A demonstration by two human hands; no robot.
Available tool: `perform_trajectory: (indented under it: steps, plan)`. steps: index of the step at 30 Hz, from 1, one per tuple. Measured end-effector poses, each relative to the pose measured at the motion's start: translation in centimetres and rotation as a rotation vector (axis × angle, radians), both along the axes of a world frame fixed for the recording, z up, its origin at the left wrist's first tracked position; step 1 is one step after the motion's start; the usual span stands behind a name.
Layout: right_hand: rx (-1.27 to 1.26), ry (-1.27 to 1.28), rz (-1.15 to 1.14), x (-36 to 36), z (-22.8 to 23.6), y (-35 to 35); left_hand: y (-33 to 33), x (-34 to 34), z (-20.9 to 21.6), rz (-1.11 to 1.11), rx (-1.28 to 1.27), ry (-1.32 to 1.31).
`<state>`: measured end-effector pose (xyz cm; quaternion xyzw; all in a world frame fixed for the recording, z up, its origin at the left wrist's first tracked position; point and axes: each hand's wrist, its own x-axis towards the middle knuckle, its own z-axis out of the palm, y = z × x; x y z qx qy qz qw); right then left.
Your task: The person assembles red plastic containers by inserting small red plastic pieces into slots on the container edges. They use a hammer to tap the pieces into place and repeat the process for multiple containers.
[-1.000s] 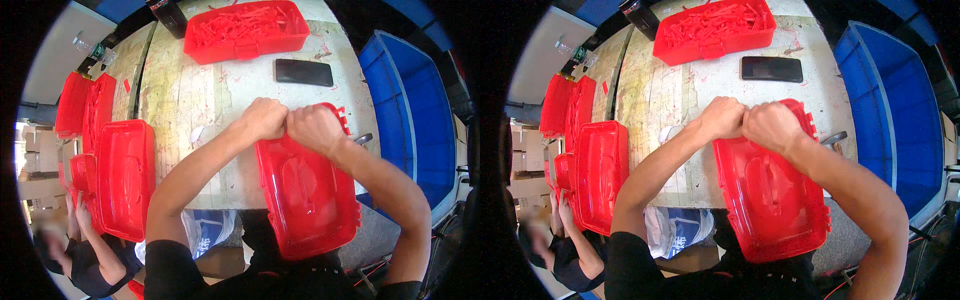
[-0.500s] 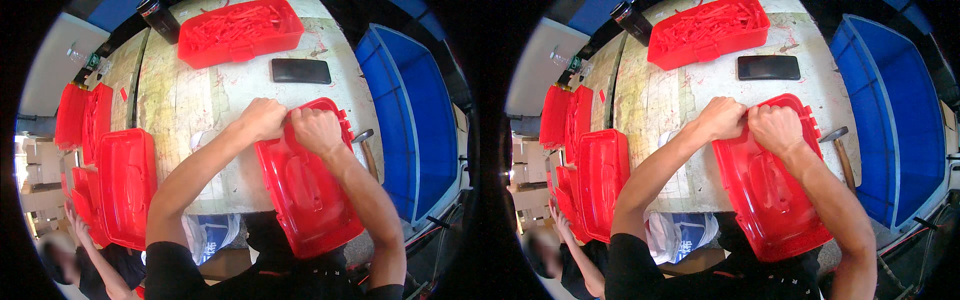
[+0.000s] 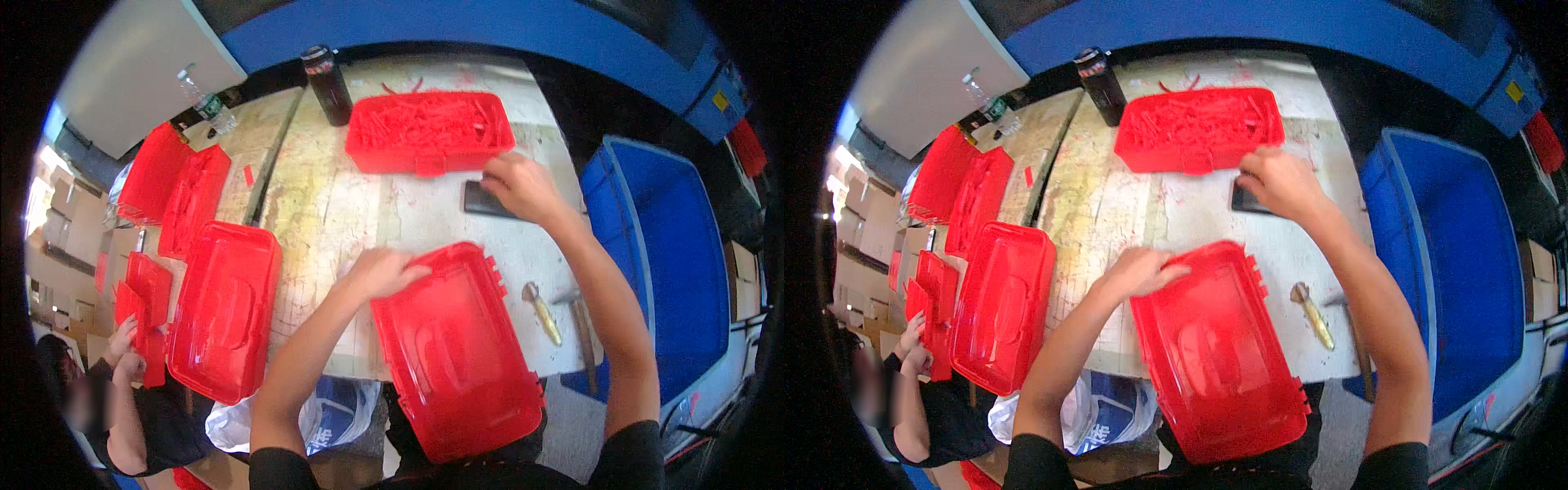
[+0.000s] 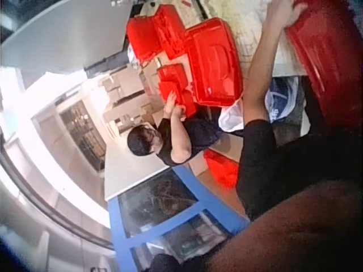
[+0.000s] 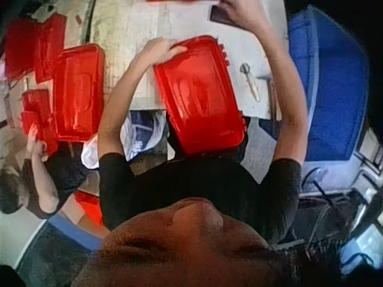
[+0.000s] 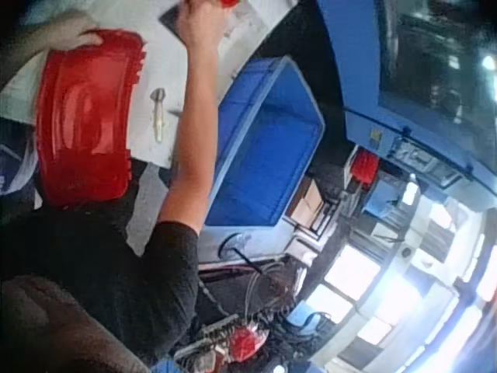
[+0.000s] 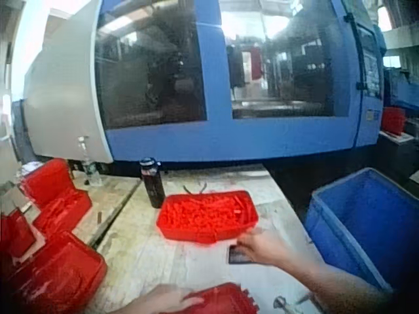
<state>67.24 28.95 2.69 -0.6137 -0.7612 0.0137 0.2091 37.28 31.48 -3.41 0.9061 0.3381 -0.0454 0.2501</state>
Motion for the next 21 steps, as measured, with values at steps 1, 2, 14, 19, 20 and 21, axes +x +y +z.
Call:
perform_trajectory:
  steps: [1, 2, 14, 19, 20, 21]
  plan:
    - [0.069, -0.004, -0.066, 0.4, -0.1, 2.7, -0.3, -1.1, -0.2, 0.008, 0.015, -0.019]
    - [0.027, -0.049, -0.109, 0.8, -0.5, 5.5, -0.5, -2.2, -0.4, 0.067, -0.009, 0.022]
    - [-0.361, -0.14, -0.388, 4.8, -7.3, 18.1, -10.8, -13.4, -1.1, 0.803, 0.043, -0.277]
    - [-0.271, -0.122, -0.248, 5.8, -7.6, 18.2, -17.3, -14.6, 0.4, 0.973, -0.141, -0.166]
    - [-0.207, -0.106, -0.224, 5.9, -7.0, 17.9, -18.1, -14.9, 0.9, 0.983, -0.142, -0.102]
    - [-0.147, -0.084, -0.195, 5.8, -6.2, 17.2, -18.9, -15.2, 1.5, 1.002, -0.165, -0.029]
